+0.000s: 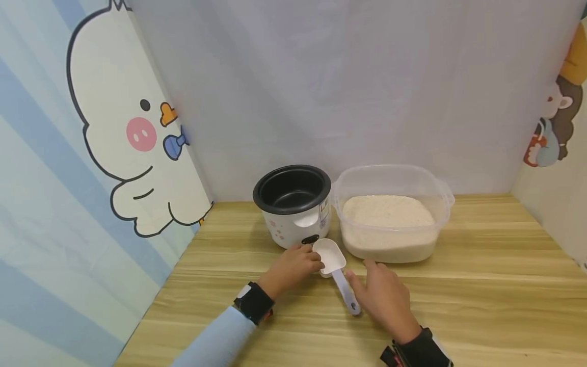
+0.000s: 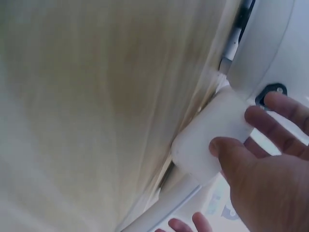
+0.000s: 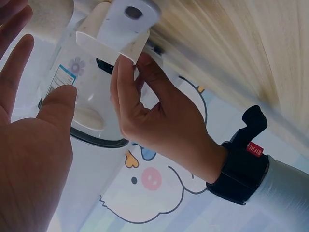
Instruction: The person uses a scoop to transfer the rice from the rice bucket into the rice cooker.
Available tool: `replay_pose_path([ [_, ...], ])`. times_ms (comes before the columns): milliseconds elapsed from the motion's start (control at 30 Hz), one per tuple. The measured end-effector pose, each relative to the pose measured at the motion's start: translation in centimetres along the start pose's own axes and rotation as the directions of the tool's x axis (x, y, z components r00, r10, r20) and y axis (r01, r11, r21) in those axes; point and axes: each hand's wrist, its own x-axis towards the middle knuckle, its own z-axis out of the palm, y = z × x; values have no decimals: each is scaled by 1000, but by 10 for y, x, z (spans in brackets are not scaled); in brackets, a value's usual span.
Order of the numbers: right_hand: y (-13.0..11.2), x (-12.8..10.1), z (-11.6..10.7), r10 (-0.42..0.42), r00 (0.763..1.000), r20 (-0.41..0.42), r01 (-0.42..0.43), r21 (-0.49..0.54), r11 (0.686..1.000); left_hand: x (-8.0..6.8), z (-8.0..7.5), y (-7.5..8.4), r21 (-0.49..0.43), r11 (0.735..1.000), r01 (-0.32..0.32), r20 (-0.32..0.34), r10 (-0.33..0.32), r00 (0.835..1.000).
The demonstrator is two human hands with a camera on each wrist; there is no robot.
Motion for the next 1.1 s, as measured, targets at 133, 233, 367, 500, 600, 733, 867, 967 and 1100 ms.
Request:
replay_pose_path([
  [133, 1, 1, -1, -2, 1000, 13, 2, -6, 1000, -1, -3, 6, 14, 1000, 7, 13, -7, 1000],
  [233, 1, 1, -1, -11, 1000, 4, 11, -12, 1000, -1, -8, 10, 29, 999, 20, 48, -21, 999],
  [367, 2, 1, -1, -22, 1000, -11, 22, -19, 1000, -1, -16, 19, 29, 998, 58, 89, -60, 994],
  [500, 2, 1, -1, -26, 1000, -17, 26, -12, 1000, -1, -21, 27, 27, 993, 113, 106, -115, 988],
  [600, 2, 1, -2, -34, 999, -12, 34, -11, 999, -1, -25, 32, 28, 989, 145, 106, -147, 983],
  [733, 3, 1, -3, -70, 998, 3, 70, -11, 998, 0, -28, 31, -26, 983, 182, 118, -178, 977],
  [867, 6, 3, -5, -135, 991, 13, 135, 2, 991, 1, -27, 12, -125, 975, 186, 120, -171, 978],
  [967, 7, 5, -6, -154, 988, 32, 154, 1, 988, 1, -23, -4, -160, 976, 145, 104, -130, 986],
  [1100, 8, 5, -5, -146, 986, 78, 147, 4, 989, 1, -18, -14, -154, 985, 78, 99, -63, 993],
])
